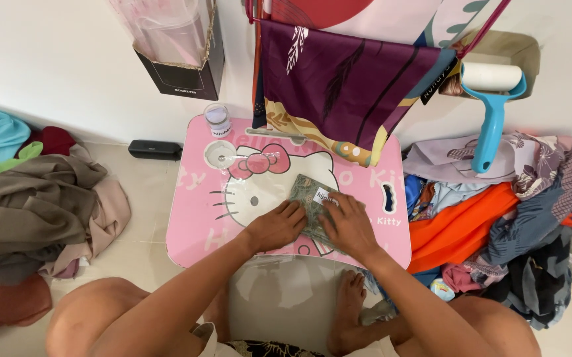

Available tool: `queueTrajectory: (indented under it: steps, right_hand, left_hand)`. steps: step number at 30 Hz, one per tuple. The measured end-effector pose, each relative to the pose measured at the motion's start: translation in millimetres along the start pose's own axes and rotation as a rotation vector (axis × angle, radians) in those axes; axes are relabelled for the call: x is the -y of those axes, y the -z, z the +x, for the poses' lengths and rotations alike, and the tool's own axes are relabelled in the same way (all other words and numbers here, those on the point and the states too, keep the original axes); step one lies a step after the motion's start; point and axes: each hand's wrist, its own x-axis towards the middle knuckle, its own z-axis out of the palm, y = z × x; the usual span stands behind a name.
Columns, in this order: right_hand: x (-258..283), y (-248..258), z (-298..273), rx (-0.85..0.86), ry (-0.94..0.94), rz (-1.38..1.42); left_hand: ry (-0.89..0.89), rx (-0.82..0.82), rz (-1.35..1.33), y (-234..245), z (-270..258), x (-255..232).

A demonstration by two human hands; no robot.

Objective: Using a lint roller to clean a small piece of fabric on a low table and then folding it.

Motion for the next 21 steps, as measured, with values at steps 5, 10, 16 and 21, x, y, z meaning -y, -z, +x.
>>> queueTrajectory:
  steps: [5, 10, 16, 21]
  right_hand:
    - [25, -3, -27, 0.09, 0.039, -0.059]
    - [24, -7, -39, 0.154, 0.077, -0.139]
    - [16, -13, -40, 0.205, 0.097, -0.215]
    - [0, -27, -37, 0.237, 0.033, -0.105]
  left_hand:
    - [-0.043, -0.291, 0.081, 8, 4, 3]
    - [-0.036, -0.368, 0.063, 9, 8, 8]
    - [-0.01, -0.265, 0.024, 2, 8, 10]
    - [0.059, -0.012, -0.139, 26, 8, 12]
